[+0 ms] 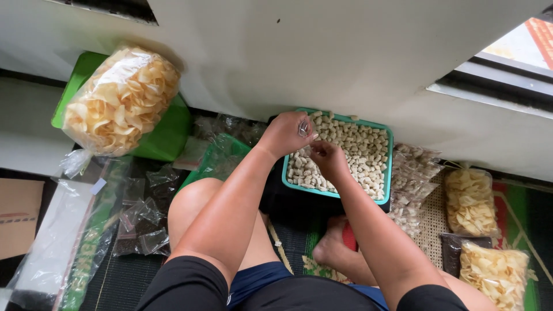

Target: The person is manually packaging small snack items into individual plastic bags and sealing them using a lighter while sitting on the floor.

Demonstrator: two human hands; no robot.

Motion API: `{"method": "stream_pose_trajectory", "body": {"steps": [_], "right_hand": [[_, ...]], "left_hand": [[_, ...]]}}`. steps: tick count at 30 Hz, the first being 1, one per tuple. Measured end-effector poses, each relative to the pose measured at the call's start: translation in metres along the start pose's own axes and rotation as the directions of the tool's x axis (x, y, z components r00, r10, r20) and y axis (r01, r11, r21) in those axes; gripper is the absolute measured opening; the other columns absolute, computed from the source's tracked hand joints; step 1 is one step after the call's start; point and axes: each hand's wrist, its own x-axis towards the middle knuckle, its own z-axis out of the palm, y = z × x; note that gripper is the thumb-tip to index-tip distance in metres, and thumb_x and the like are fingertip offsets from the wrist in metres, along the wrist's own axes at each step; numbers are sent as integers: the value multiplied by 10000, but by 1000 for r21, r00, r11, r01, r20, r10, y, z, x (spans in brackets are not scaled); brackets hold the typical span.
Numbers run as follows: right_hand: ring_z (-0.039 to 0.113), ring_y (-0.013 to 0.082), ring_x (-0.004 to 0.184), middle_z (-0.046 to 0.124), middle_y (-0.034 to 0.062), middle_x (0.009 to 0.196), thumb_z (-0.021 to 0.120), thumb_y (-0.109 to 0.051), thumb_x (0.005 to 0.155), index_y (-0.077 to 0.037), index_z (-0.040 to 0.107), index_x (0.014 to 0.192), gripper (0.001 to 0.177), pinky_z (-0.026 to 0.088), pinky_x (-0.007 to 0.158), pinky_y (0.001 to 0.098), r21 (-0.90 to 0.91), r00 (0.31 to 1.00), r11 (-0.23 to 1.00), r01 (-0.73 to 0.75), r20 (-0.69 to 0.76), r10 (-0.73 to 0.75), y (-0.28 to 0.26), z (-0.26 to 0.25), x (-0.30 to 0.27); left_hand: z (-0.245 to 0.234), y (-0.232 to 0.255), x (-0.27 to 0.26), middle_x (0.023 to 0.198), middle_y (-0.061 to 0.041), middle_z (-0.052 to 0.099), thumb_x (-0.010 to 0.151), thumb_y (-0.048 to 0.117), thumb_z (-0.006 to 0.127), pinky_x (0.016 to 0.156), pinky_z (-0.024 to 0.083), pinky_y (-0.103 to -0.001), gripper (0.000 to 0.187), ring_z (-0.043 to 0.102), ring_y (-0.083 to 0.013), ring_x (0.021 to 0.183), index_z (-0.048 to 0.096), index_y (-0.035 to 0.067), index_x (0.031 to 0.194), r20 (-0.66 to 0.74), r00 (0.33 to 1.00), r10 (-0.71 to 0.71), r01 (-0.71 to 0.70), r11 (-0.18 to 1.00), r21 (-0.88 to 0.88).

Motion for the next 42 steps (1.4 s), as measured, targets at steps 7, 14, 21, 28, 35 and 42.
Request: {"method": "stream_pose_trajectory", "body": {"steps": [7,14,21,28,35,42], "right_hand": [[583,101,802,669,65,867,752,-110,953,-54,761,1209,262,500,649,221,463,996,885,-50,-37,76,-70,-59,-43],[613,69,766,706,63,847,869,-82,862,18,744,1122,305,493,638,194,561,988,823,89,-153,-3,-102,-83,-56],[621,75,671,764,3,805,920,-237,788,-149,831,959,211,513,596,248,108,982,991,79,-178,-59,-112,-87,-55],[635,167,759,755,19,949,900,-261,723,-194,830,903,204,512,665,329,-44,979,995,92,-178,-99,-120,-88,-54],[652,394,1088,707,79,1198,801,-225,773,-139,819,907,161,539,943,521,-130,984,976,175,0,-176,-116,-79,-47],[699,382,1087,744,168,1190,737,-150,841,-98,812,1031,211,567,908,473,89,986,982,168,9,-169,-137,-74,-53]], "left_hand": [[-2,20,-7,647,-87,600,943,215,650,645,523,-484,240,658,-322,692,548,131,743,69,994,79,-80,997,13],[22,11,-2,666,-64,568,919,317,635,623,505,-468,267,630,-317,692,529,144,746,141,988,64,-77,993,88],[48,-6,4,723,-76,601,865,414,651,709,533,-453,300,646,-349,800,563,167,720,124,973,193,-207,971,119],[57,-5,0,728,-84,623,824,427,644,754,551,-436,312,669,-332,862,570,143,717,88,977,196,-209,963,169],[59,-7,-1,736,-106,627,807,411,589,747,550,-457,294,662,-345,864,574,132,716,70,979,194,-203,963,175],[47,-7,-3,703,-87,610,808,346,639,694,548,-440,256,659,-339,802,542,133,702,-1,979,203,-200,965,167]]}}
